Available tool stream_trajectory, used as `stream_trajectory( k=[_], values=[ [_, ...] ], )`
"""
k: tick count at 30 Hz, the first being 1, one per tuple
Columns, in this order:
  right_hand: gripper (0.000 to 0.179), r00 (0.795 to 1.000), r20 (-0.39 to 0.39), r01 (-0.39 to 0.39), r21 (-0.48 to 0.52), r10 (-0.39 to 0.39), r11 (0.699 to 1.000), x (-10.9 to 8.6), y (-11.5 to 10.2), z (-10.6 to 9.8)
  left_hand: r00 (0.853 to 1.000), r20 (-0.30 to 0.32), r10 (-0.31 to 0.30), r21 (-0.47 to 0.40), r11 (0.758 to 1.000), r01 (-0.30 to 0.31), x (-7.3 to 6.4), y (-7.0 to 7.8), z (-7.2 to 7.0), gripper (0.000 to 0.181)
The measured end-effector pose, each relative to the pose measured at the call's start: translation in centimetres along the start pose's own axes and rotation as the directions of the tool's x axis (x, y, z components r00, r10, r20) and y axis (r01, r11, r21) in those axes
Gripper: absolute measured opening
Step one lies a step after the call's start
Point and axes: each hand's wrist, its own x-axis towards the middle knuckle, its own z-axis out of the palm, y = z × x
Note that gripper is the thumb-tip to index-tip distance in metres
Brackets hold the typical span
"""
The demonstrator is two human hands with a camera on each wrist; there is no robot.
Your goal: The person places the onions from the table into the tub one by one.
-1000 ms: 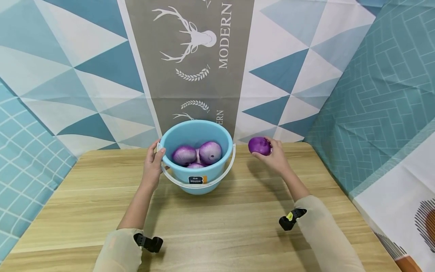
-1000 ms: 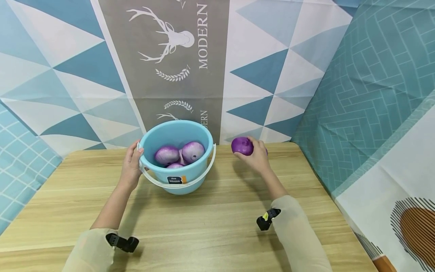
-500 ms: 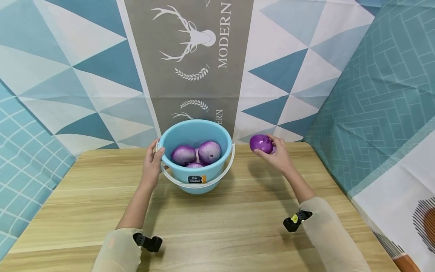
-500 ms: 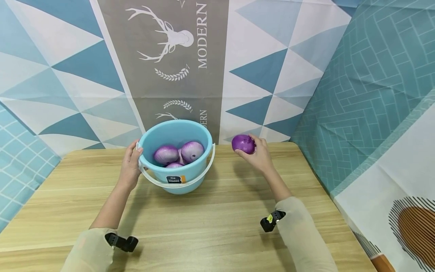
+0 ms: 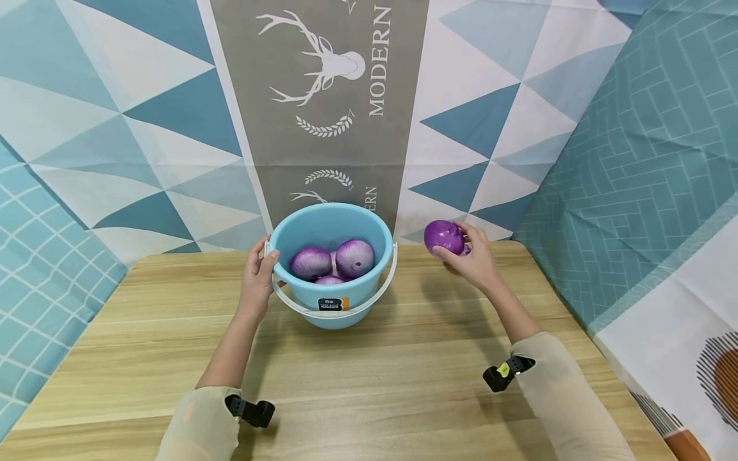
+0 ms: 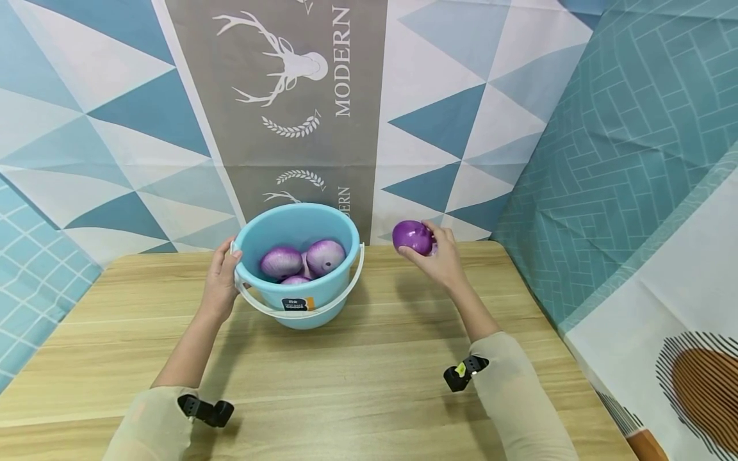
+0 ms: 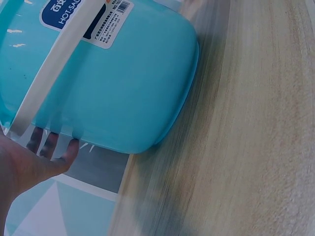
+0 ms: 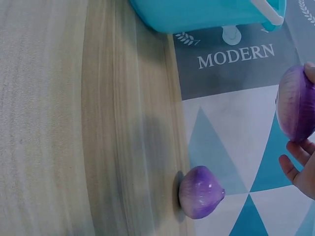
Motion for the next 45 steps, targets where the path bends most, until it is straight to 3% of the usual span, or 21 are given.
stream_trajectory(
  k=[21, 45],
  values=[
    [0.074, 0.999, -0.014, 0.052, 0.042, -0.051, 0.998, 0.1, -1.7, -0.3, 1.0, 0.004, 0.002, -0.011, 1.0, -0.002, 0.1, 0.1, 0.0, 0.051],
    [0.072, 0.993, -0.02, 0.113, 0.019, -0.113, 0.993, 0.7, -3.8, 0.3, 1.0, 0.007, 0.012, -0.015, 1.0, -0.012, 0.1, 0.1, 0.0, 0.05]
  ],
)
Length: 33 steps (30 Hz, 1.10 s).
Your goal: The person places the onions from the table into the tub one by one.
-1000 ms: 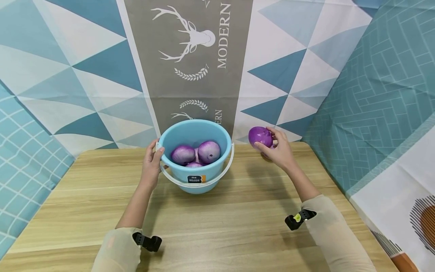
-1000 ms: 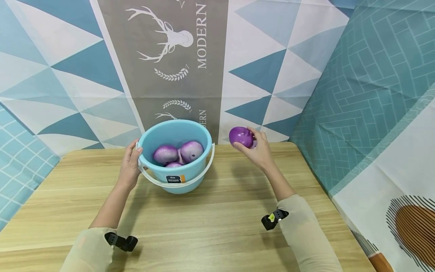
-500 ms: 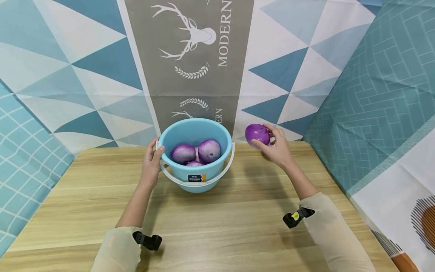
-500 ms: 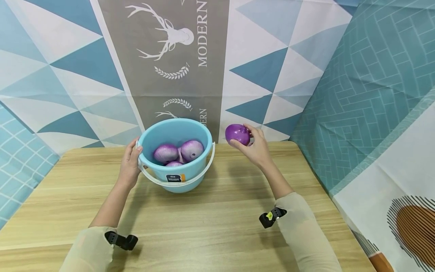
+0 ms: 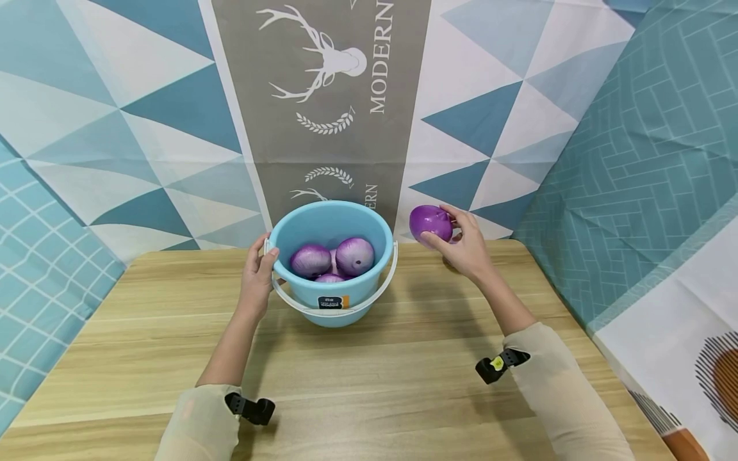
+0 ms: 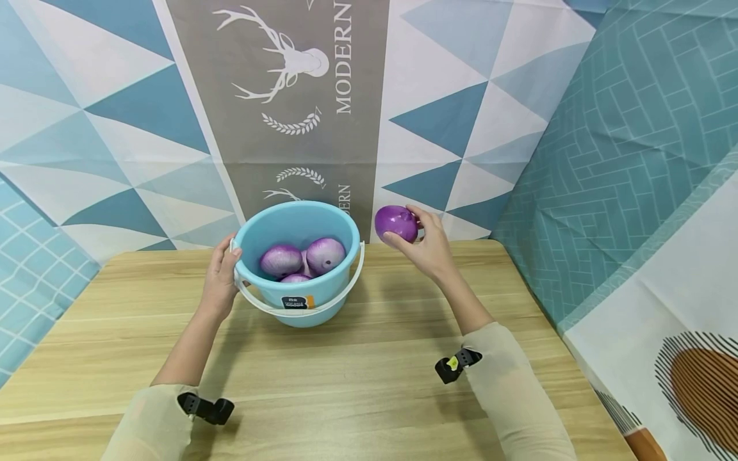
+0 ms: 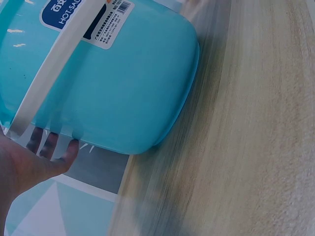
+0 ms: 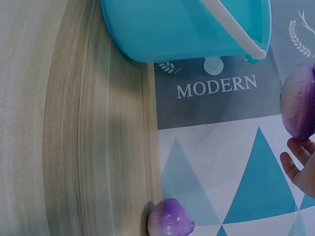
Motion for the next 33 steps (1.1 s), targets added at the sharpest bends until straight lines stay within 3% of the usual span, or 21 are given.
stream_trajectory(
  k=[16, 33],
  values=[
    [0.074, 1.0, 0.004, -0.01, 0.006, 0.01, 1.0, 0.3, -0.7, 0.4, 1.0, 0.003, 0.004, -0.003, 1.0, -0.004, 0.0, -0.1, 0.0, 0.048],
    [0.073, 0.999, -0.013, 0.042, 0.01, -0.042, 0.999, 1.1, -2.1, 0.6, 1.0, 0.001, -0.005, -0.008, 1.0, 0.005, 0.1, -0.1, 0.0, 0.049]
  ],
)
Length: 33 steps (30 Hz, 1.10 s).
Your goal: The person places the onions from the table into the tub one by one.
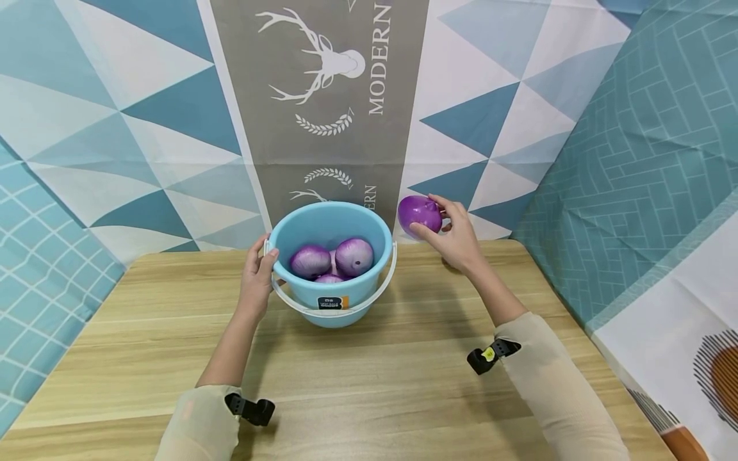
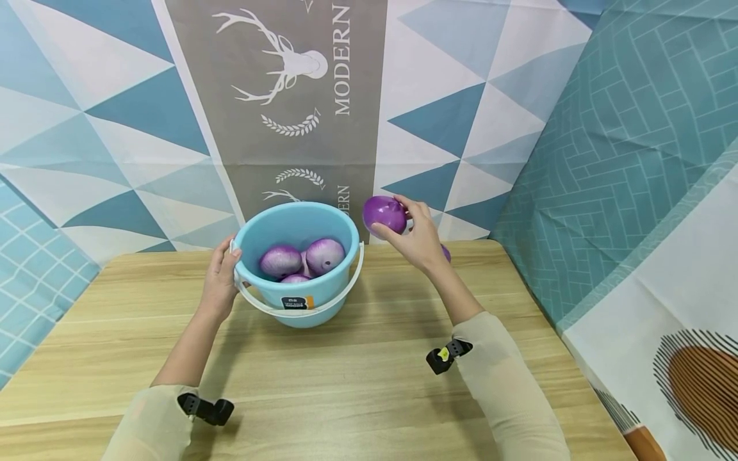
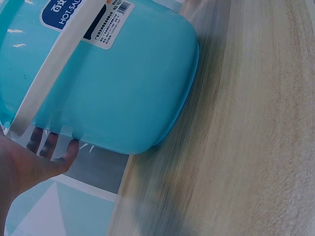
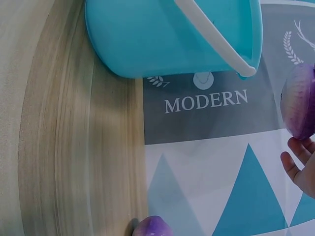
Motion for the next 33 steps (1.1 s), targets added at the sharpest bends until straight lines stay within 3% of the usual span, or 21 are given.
stream_trajectory(
  k=[33],
  values=[
    [0.073, 0.999, 0.019, 0.033, 0.067, -0.034, 0.997, 0.9, -1.6, 0.9, 1.0, 0.0, 0.005, 0.016, 1.0, -0.005, 0.0, -0.1, 0.0, 0.051]
  ],
)
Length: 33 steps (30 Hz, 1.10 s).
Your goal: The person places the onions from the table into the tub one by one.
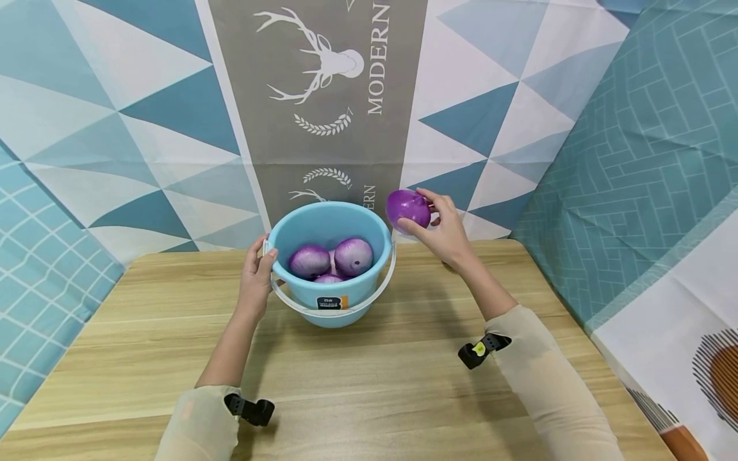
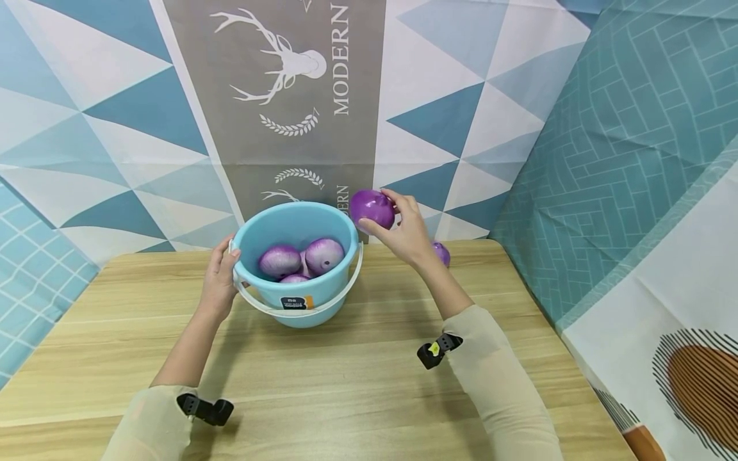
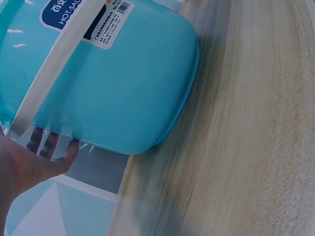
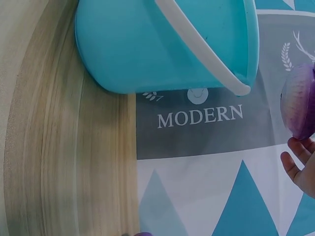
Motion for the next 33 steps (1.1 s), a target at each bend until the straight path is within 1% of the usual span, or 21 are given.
stream_trajectory(
  k=[7, 19, 23, 33],
  values=[
    [0.074, 1.0, 0.02, -0.009, -0.015, 0.01, 1.0, 0.0, -0.2, 0.5, 1.0, -0.002, 0.006, -0.002, 1.0, -0.006, 0.0, 0.0, 0.0, 0.051],
    [0.073, 0.999, 0.016, 0.032, -0.016, -0.032, 0.999, 0.3, -1.1, 0.8, 1.0, -0.009, -0.002, 0.002, 1.0, 0.002, -0.1, 0.1, 0.0, 0.051],
    [0.075, 0.999, 0.018, 0.042, -0.016, -0.041, 0.999, 0.4, -1.3, 0.9, 1.0, -0.007, -0.005, -0.01, 1.0, 0.004, 0.0, 0.0, 0.0, 0.052],
    [0.076, 0.998, 0.041, 0.046, -0.01, -0.045, 0.999, 0.5, -1.6, 1.5, 1.0, 0.0, -0.001, -0.015, 1.0, 0.001, 0.1, -0.1, 0.0, 0.051]
  ],
)
